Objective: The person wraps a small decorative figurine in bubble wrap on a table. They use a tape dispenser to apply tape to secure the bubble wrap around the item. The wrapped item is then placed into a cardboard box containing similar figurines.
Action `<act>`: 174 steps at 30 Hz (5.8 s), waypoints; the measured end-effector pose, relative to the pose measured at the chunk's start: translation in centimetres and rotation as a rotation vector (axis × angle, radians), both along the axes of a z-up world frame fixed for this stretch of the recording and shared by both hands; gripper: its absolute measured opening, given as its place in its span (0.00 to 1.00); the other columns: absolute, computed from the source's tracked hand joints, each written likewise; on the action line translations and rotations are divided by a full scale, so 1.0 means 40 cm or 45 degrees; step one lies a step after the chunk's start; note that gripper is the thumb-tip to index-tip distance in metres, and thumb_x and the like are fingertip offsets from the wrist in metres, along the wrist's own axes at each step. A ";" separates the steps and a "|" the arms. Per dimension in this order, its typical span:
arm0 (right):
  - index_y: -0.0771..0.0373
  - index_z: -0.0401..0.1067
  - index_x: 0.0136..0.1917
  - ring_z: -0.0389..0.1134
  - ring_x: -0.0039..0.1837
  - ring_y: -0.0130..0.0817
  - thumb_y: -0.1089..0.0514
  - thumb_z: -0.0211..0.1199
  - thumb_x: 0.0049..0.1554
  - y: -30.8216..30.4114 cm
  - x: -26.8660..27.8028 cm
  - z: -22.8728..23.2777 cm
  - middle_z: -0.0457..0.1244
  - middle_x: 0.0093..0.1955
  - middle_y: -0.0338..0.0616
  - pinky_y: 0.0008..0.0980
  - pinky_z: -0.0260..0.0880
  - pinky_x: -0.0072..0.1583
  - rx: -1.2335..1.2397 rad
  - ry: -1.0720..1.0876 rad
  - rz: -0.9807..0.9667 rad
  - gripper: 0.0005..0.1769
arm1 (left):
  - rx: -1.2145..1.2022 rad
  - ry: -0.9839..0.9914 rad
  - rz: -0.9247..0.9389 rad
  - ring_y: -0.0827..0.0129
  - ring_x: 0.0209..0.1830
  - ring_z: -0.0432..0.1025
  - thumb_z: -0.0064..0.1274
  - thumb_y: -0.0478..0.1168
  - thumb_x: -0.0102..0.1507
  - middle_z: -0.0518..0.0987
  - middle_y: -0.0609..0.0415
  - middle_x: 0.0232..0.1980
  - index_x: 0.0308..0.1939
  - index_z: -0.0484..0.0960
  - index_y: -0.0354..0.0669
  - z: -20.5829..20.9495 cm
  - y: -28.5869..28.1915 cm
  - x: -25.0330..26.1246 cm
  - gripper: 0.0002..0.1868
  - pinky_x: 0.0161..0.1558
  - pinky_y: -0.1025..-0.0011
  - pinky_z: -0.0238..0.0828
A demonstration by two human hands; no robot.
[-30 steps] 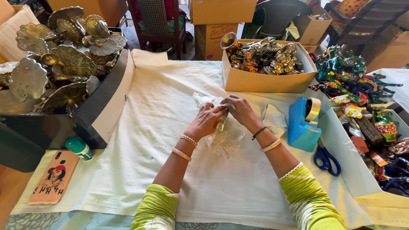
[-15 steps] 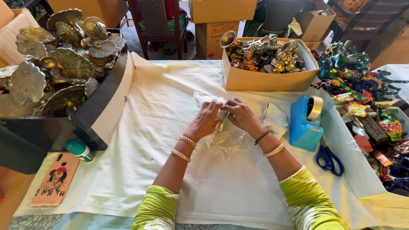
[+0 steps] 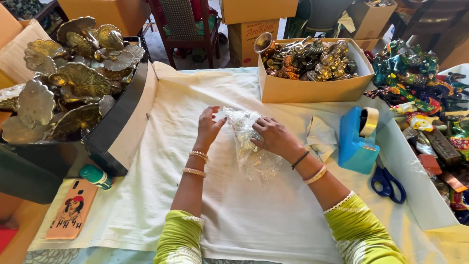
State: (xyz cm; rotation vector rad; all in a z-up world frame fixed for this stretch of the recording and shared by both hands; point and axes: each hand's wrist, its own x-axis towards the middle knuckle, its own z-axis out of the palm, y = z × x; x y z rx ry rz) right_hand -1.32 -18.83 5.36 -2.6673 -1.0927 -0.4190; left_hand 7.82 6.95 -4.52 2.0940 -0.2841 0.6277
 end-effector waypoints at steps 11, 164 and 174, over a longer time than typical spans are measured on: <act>0.66 0.69 0.48 0.64 0.59 0.49 0.49 0.67 0.55 -0.016 0.019 -0.008 0.63 0.52 0.50 0.44 0.66 0.62 0.076 -0.002 0.091 0.19 | -0.537 0.288 -0.319 0.72 0.43 0.72 0.54 0.40 0.68 0.74 0.58 0.50 0.46 0.82 0.35 -0.051 0.007 0.094 0.10 0.42 0.73 0.75; 0.55 0.55 0.63 0.66 0.46 0.23 0.60 0.66 0.60 -0.591 -0.322 -0.154 0.63 0.43 0.35 0.23 0.69 0.46 1.838 0.084 -0.727 0.24 | -0.753 0.726 -0.536 0.82 0.24 0.65 0.58 0.29 0.56 0.74 0.62 0.29 0.39 0.76 0.43 -0.037 0.024 0.076 0.10 0.26 0.81 0.60; 0.58 0.70 0.50 0.69 0.52 0.27 0.64 0.63 0.63 -0.634 -0.292 -0.383 0.66 0.50 0.37 0.38 0.77 0.57 2.386 0.187 -0.576 0.04 | -0.755 0.598 -0.608 0.81 0.24 0.64 0.57 0.31 0.55 0.73 0.61 0.27 0.40 0.77 0.41 -0.044 0.034 0.077 0.10 0.26 0.81 0.58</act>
